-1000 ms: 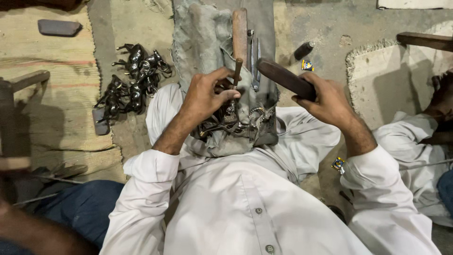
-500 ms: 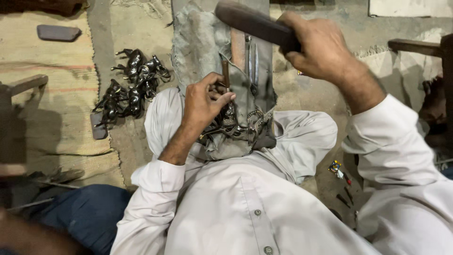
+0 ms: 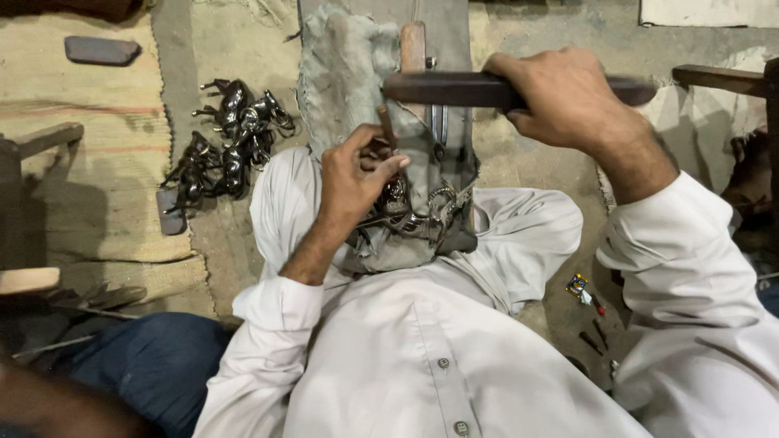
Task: The person sits on the floor holding a small metal horse ornament against a cloth-covered form on their lap. They use a punch held in one hand and strike it repeatedly with a hammer in the other hand to work the ornament's surface, repositioning the piece and punch between strikes.
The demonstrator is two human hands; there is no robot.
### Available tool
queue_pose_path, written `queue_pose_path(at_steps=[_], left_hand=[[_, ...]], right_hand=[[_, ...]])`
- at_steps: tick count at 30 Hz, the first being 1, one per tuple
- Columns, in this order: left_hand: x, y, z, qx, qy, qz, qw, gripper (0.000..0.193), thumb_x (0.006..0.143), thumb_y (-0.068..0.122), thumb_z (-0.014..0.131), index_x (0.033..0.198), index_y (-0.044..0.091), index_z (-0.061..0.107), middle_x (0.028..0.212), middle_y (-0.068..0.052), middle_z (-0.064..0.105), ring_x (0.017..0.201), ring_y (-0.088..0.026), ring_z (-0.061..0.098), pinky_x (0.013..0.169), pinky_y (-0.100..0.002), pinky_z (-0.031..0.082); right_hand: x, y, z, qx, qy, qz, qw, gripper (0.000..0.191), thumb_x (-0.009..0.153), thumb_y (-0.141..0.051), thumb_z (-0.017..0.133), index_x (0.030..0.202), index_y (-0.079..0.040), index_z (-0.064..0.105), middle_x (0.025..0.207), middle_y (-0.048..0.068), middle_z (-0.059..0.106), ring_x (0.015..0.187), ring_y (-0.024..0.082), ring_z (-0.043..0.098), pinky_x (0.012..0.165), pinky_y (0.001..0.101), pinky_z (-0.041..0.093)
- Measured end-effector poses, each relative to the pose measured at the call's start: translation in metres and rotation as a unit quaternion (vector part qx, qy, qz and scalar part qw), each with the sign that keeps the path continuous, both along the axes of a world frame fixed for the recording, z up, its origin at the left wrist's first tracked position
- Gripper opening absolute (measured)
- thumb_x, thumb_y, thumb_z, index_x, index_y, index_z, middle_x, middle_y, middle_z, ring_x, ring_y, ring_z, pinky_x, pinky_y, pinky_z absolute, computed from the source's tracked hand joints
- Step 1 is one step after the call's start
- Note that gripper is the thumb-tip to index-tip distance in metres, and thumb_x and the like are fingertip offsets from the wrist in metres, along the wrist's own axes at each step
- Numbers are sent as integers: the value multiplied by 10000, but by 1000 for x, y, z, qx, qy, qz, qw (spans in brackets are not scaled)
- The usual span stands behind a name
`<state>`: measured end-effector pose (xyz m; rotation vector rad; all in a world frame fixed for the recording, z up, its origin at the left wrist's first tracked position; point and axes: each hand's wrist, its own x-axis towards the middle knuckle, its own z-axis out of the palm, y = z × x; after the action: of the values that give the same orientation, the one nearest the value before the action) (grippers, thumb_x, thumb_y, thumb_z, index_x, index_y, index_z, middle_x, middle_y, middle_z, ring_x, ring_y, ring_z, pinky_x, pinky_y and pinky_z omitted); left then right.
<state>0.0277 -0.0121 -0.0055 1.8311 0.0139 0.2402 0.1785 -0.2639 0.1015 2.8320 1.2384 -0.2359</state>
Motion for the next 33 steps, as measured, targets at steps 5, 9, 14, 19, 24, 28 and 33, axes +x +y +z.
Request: queue_pose_path(at_steps=[5,9,14,19,24,28,33], left_hand=[[6,3,7,71,40,-10,997,412,856,210,871,1153,10,666,905,-125,796,810,-154,802,629,-297,621],[5,2,13,84,-2,-21,996,402,881,196,858,1169,2,655,998,-141,788,850,-195,803,648,-298,642],[13,2,17,104,12,-54,993,405,856,182,865,1175,17,678,999,-131,791,820,-192,803,667,-298,648],[25,5,22,131,56,-89,986,439,786,143,890,1170,35,704,947,-131,795,788,-207,794,699,-334,615],[39,5,26,155,52,-146,976,458,756,128,901,1170,51,720,954,-131,793,843,-234,794,742,-362,607],[49,5,30,172,48,-217,960,434,774,124,885,1171,60,721,950,-125,794,872,-239,797,775,-382,603],[56,2,35,201,72,-277,937,457,743,153,886,1168,78,736,930,-127,793,855,-263,781,739,-421,580]], right_hand=[[-5,-16,-9,87,-22,-6,996,489,802,-133,772,1265,-92,618,902,128,725,843,365,708,728,493,518],[-9,-20,-8,142,-20,-13,990,491,815,-120,763,1285,-106,618,960,136,726,868,358,708,795,484,535],[-3,-21,-1,93,-66,-14,993,490,797,-105,756,1271,-132,637,981,124,736,891,364,712,754,496,526],[-1,-28,-10,7,-9,-56,998,488,800,-137,745,1274,-164,633,892,148,726,867,385,709,739,513,528],[-6,-46,-30,89,98,-131,983,412,871,-234,765,1251,-156,625,911,181,721,876,415,692,748,525,525],[-27,-64,-49,186,149,-242,941,465,875,-231,784,1288,-139,591,939,166,719,856,375,700,744,494,541],[-58,-78,-81,183,103,-208,955,480,828,-158,859,1243,-94,627,947,169,719,861,332,684,754,465,535]])
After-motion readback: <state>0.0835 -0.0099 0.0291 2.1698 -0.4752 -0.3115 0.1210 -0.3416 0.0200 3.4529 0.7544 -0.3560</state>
